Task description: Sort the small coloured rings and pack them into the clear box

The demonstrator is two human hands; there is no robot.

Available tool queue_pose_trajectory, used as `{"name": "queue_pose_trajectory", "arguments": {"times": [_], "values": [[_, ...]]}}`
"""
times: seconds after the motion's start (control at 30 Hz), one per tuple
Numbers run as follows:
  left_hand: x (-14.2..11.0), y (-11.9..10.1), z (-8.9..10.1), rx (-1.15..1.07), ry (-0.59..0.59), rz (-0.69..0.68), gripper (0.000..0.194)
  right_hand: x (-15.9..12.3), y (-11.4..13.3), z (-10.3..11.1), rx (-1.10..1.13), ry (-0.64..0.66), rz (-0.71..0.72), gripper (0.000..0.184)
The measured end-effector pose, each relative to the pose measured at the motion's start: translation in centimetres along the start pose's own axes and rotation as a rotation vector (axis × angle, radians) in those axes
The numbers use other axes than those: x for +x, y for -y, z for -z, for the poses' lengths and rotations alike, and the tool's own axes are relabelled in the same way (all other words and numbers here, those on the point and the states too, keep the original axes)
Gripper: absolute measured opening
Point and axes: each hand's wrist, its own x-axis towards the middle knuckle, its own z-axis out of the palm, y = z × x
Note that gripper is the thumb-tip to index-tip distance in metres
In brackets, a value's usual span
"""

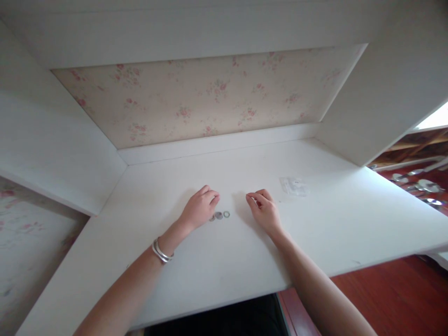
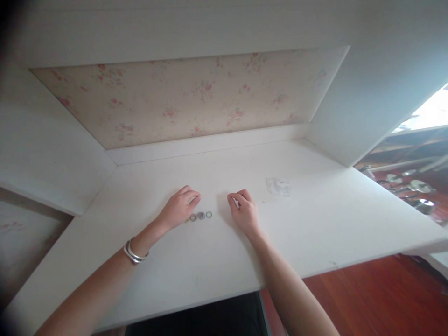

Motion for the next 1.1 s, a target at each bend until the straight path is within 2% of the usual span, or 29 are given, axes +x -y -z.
{"name": "queue_pose_trajectory", "arguments": {"times": [0.1, 0.23, 0.4, 0.57, 0.7, 0.8, 0.9, 1.03, 1.1], "values": [[-0.5, 1.3, 1.0, -0.055, -0.073, 0.062, 0.024, 0.1, -0.2, 0.3, -0.073, -0.032, -0.012, 0.026], [-2.3, 2.9, 1.2, -0.124, -0.070, 0.128, 0.026, 0.5, -1.1, 1.2, -0.228, -0.076, -0.055, 0.030], [-4.5, 4.2, 1.6, -0.173, -0.067, 0.194, 0.028, 2.1, -2.8, 4.7, -0.651, -0.103, -0.172, 0.039], [-5.7, 5.2, 2.1, -0.206, -0.086, 0.221, 0.029, 4.1, -5.4, 8.6, -0.891, 0.033, -0.397, 0.062], [-6.2, 5.9, 2.1, -0.237, -0.105, 0.218, 0.029, 4.8, -6.9, 9.8, -0.893, 0.133, -0.456, 0.069], [-6.5, 6.2, 2.1, -0.260, -0.111, 0.216, 0.029, 5.0, -6.9, 9.8, -0.865, 0.151, -0.466, 0.066], [-6.8, 6.1, 2.4, -0.278, -0.116, 0.203, 0.028, 5.2, -5.7, 8.9, -0.840, 0.113, -0.441, 0.063], [-7.2, 5.2, 2.5, -0.310, -0.115, 0.198, 0.027, 5.1, -1.6, 5.7, -0.633, 0.071, -0.328, 0.053], [-7.4, 4.5, 2.5, -0.337, -0.111, 0.207, 0.039, 4.6, 1.5, 3.2, -0.460, 0.108, -0.232, 0.048]]}}
